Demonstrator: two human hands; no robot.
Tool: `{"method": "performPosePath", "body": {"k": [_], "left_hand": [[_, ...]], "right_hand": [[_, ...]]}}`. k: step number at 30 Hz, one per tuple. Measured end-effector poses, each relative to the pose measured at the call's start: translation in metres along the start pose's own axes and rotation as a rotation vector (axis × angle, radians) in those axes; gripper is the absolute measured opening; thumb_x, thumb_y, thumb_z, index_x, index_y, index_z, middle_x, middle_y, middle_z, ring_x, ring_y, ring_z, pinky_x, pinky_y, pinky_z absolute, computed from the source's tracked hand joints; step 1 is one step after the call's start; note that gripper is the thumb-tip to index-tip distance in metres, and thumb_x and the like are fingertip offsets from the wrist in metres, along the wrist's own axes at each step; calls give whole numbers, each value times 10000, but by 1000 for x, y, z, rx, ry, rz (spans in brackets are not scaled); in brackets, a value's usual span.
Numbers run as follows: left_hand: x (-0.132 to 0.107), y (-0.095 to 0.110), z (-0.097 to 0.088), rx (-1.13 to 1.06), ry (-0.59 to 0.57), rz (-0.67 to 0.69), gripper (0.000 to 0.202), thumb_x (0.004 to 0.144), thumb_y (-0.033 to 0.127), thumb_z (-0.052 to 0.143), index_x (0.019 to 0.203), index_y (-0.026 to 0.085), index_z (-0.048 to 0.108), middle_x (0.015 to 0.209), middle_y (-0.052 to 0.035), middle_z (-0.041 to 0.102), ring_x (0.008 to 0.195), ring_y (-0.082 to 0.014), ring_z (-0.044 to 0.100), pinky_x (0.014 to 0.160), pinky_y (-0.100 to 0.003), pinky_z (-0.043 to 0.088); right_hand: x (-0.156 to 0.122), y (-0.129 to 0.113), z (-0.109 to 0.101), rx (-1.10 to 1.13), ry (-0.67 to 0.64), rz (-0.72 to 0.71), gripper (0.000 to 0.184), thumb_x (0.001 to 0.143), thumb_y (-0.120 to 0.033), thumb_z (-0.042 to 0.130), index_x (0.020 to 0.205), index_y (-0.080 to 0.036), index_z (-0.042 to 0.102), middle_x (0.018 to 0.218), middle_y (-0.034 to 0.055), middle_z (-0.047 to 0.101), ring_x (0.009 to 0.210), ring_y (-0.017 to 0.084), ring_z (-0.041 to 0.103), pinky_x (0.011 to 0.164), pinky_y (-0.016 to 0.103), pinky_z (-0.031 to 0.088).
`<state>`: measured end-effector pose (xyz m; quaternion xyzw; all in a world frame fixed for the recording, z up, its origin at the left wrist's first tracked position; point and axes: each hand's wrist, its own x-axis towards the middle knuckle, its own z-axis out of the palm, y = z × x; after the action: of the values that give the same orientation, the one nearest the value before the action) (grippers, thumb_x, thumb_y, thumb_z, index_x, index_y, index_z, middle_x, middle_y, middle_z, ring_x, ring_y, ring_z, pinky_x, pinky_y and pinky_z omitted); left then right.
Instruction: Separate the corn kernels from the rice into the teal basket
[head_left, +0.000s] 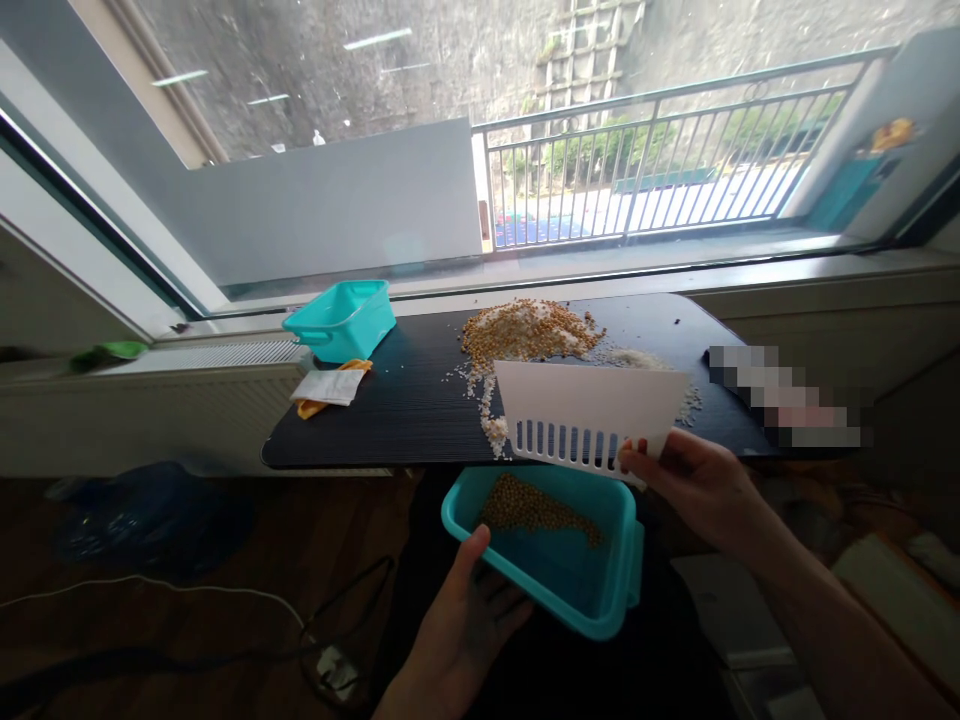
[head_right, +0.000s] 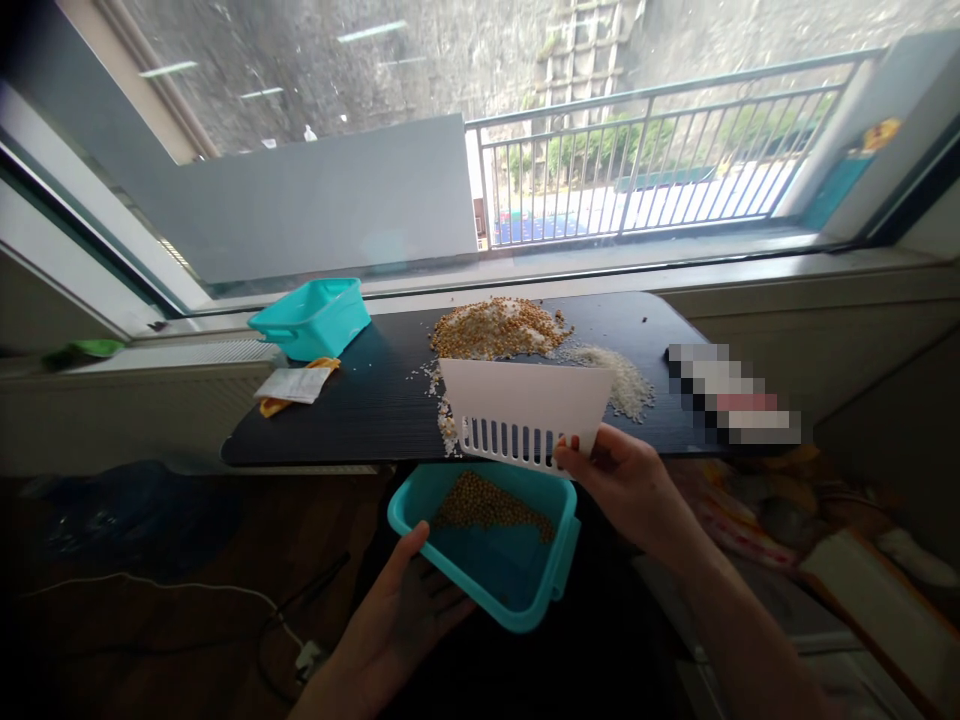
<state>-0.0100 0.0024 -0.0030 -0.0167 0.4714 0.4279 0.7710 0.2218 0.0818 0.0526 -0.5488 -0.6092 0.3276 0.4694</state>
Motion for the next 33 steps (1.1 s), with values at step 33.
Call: {"method": "performPosePath", "body": {"k": [33], "left_hand": [[-1, -1, 1, -8, -49, -14, 594, 871, 463, 558, 1359, 141, 454, 1264, -155, 641, 1079, -290, 648, 997, -419, 449]], "right_hand": [[-7, 18, 45, 100, 216, 148, 216, 699, -408, 690, 700, -193, 663, 631, 26, 691, 558, 176, 604, 515, 278, 471]]}}
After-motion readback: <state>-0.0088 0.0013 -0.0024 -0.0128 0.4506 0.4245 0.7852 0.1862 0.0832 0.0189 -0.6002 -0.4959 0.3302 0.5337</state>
